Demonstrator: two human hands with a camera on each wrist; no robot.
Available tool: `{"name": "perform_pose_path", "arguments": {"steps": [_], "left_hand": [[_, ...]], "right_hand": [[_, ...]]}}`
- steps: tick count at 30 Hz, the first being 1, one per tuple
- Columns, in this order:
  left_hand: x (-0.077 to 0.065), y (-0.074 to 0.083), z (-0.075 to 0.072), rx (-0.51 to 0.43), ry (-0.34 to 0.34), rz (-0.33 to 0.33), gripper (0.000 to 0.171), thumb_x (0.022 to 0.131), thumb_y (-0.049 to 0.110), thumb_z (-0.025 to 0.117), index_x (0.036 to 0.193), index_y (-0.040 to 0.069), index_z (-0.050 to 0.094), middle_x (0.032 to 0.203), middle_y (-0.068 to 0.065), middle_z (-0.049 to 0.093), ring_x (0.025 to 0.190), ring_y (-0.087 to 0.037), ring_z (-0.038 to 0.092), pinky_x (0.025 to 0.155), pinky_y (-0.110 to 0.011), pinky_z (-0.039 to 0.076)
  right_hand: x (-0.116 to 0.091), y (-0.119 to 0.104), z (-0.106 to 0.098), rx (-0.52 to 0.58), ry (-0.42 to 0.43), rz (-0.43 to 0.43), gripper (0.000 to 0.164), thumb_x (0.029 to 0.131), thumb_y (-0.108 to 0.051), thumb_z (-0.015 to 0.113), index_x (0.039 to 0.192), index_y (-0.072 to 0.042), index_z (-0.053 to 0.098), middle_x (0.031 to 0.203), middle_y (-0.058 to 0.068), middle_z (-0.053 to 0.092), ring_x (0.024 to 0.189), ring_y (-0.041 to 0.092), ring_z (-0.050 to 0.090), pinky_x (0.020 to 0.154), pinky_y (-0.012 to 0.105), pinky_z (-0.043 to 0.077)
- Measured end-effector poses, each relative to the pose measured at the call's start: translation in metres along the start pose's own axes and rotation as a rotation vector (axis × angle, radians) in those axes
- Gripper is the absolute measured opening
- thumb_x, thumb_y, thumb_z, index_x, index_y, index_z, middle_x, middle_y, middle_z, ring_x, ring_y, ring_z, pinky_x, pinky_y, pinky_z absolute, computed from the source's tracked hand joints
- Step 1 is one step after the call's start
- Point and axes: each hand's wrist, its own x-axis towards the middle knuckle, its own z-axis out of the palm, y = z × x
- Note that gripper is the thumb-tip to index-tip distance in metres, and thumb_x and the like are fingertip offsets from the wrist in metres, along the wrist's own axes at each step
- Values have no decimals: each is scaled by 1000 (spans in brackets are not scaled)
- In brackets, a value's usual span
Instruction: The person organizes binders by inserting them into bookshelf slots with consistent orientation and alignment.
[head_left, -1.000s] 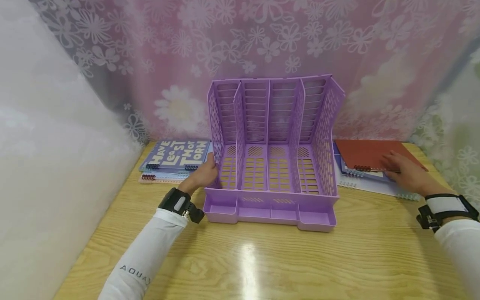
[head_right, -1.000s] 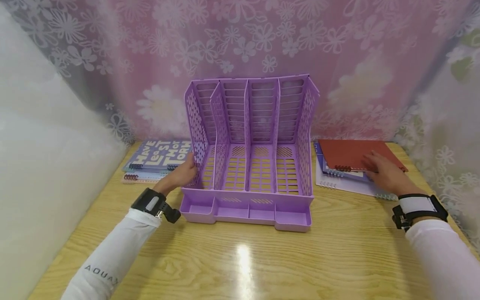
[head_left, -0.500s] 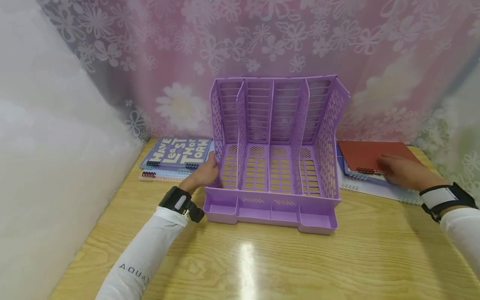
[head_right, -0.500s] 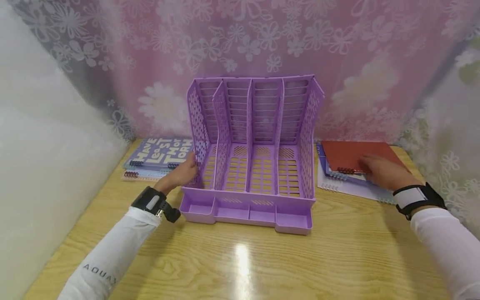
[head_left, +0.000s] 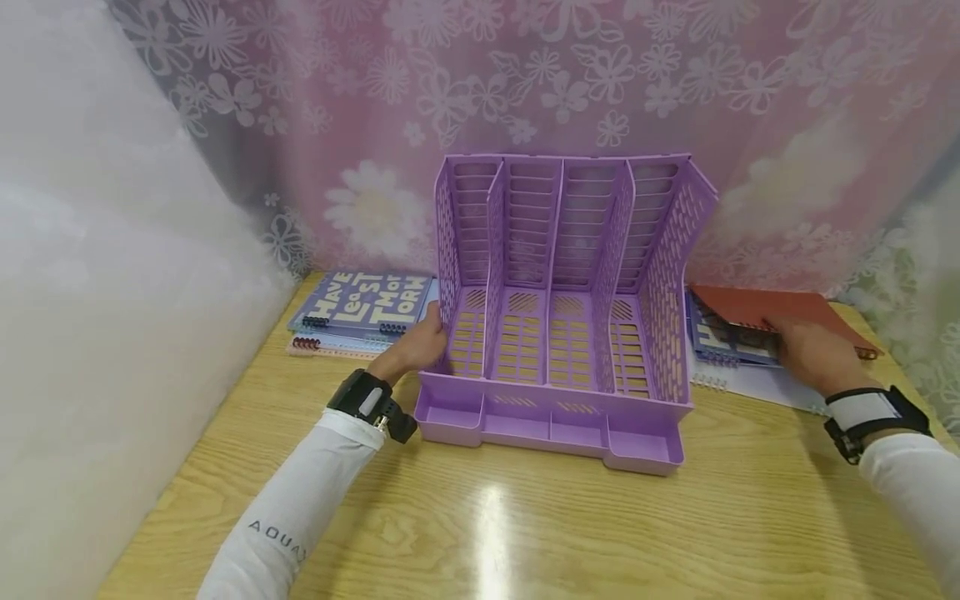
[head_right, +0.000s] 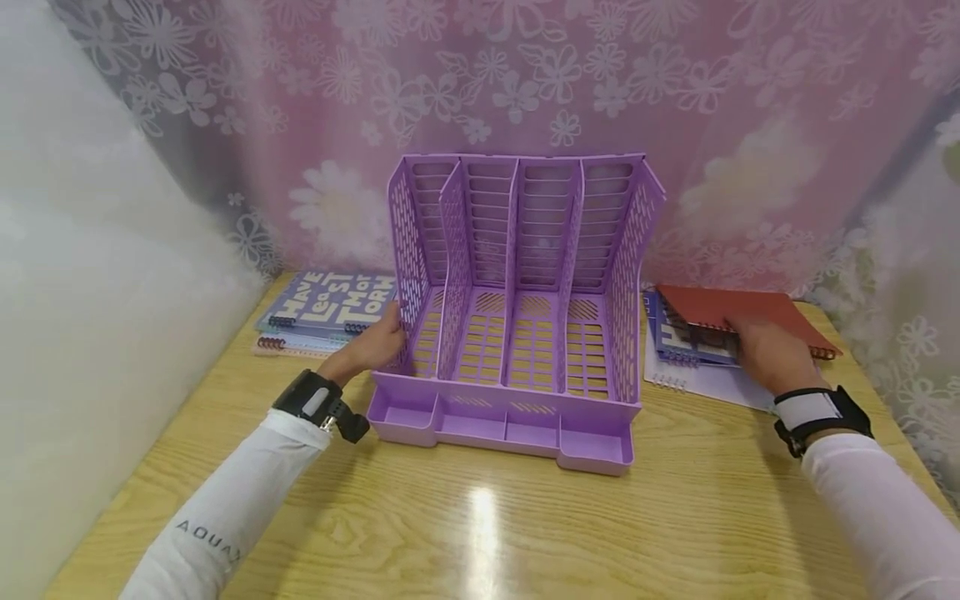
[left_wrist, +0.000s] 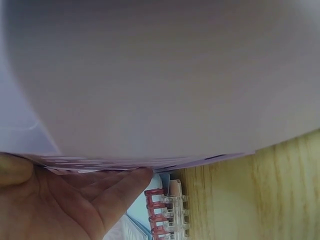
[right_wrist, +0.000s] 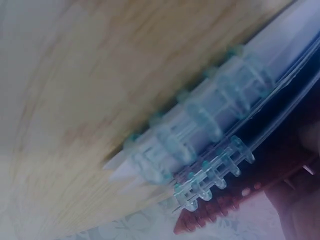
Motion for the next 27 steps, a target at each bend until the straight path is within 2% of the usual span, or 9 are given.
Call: {"name": "perform_pose_path", "arguments": {"steps": [4, 8, 10, 16, 20, 21, 23, 25, 27], "left_hand": [[0, 0, 1, -22, -3, 10, 40, 100, 6, 26, 137, -3, 15, 131, -38, 41, 124, -45, 41, 103, -52, 34], [0, 0, 2, -34, -12, 7, 42, 100, 6, 26, 138, -5, 14, 133, -37, 39, 125, -43, 41, 104, -50, 34], [-1, 0, 2, -24, -9, 8, 42, 100, 7, 26, 138, -5, 14, 132, -38, 40, 121, -43, 44, 101, -51, 36], [-2, 1, -1, 7, 16, 20, 42, 99, 8, 27, 137, -4, 16, 128, -39, 43, 118, -46, 46, 96, -53, 39], [-1, 1, -1, 1, 12, 32, 41, 99, 7, 26, 137, -5, 16, 130, -40, 42, 121, -47, 42, 100, -53, 36], [0, 1, -1, -2, 10, 32, 42, 99, 8, 26, 137, -5, 16, 130, -40, 41, 122, -47, 42, 101, -53, 35], [0, 1, 0, -8, 8, 33, 42, 99, 7, 26, 137, -5, 16, 131, -39, 41, 124, -47, 40, 103, -53, 33], [1, 1, 0, -8, 8, 30, 42, 99, 7, 26, 138, -5, 16, 131, -39, 42, 125, -46, 40, 104, -53, 32], [1, 1, 0, -10, 4, 30, 42, 99, 8, 26, 138, -5, 16, 131, -38, 42, 124, -46, 40, 103, -53, 33]], "right_hand": [[-7, -4, -5, 14, 144, 22, 39, 88, 6, 52, 125, 2, 43, 100, 36, 56, 73, 50, 58, 52, 60, 44], [-19, -15, -15, 31, 273, 29, 57, 81, 10, 56, 135, 2, 39, 108, 38, 54, 78, 54, 55, 60, 64, 42], [-25, -22, -23, 56, 301, 58, 63, 81, 10, 52, 141, 2, 33, 111, 40, 51, 82, 57, 53, 62, 65, 40], [-45, -51, -46, 208, 454, 135, 59, 88, 10, 38, 145, 2, 33, 115, 42, 49, 87, 59, 50, 64, 64, 37], [-62, -76, -58, 285, 603, 204, 46, 85, 11, 38, 130, 10, 48, 105, 43, 53, 84, 60, 51, 65, 65, 38], [-67, -83, -61, 301, 631, 224, 42, 86, 10, 37, 125, 13, 50, 102, 42, 54, 82, 59, 52, 65, 58, 43], [-76, -97, -68, 320, 686, 249, 33, 92, 3, 38, 120, 14, 52, 98, 39, 56, 72, 36, 62, 60, 38, 47], [-84, -112, -75, 350, 772, 226, 33, 97, -4, 41, 123, 10, 54, 101, 36, 59, 78, 9, 63, 63, 20, 43], [-90, -128, -83, 395, 862, 163, 33, 101, -9, 42, 129, 4, 54, 108, 30, 60, 88, -9, 55, 72, 8, 36]]}}
